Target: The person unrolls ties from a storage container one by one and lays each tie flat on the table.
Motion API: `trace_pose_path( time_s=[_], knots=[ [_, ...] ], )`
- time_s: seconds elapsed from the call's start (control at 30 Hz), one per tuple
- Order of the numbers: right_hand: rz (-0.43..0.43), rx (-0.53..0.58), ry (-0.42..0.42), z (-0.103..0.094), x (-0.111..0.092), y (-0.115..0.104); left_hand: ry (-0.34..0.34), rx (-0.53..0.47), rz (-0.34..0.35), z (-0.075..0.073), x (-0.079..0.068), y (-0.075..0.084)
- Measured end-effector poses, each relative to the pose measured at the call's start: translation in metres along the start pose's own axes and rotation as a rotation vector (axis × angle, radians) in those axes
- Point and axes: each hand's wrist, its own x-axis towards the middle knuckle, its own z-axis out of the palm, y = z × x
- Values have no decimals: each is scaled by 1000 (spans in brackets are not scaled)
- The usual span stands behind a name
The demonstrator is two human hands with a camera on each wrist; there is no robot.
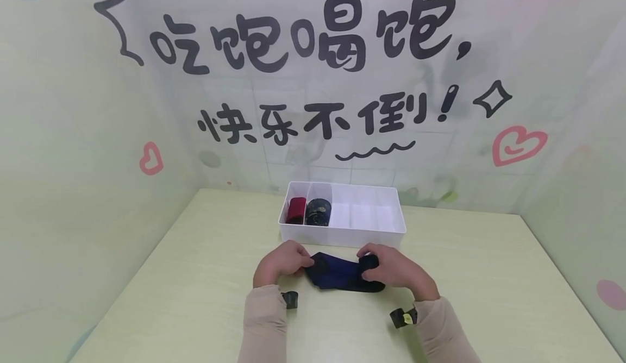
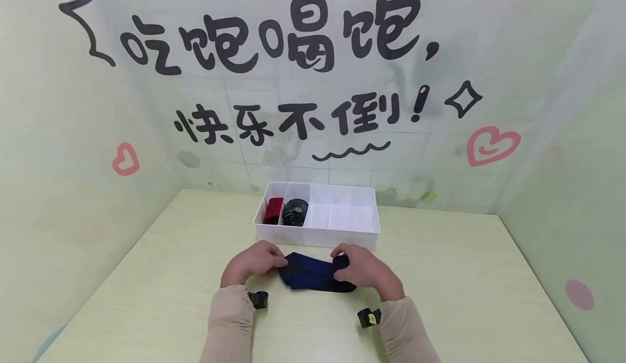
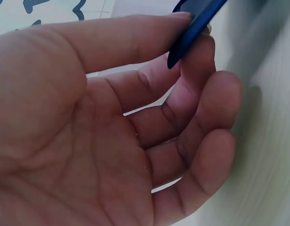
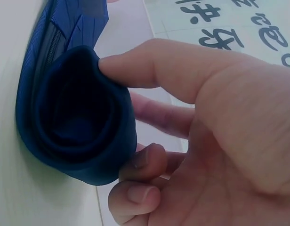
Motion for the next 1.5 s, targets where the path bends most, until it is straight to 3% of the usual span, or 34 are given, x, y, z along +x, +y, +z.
trace_pose_path(
  time_s=[0.27,0.63,0.9,1.5],
  knots=[
    [-31,-9,-30,-3,-4,3,11,-42,-22,-1,-1,-5],
    [74,58,24,-6,-6,1,65,-79,-55,-4,-1,-8],
    [43,45,17,-12,-7,0,69,-69,-67,-7,0,-8],
    [68,12,-11,-25,-16,9,60,-80,-97,-8,-3,-12]
  ],
)
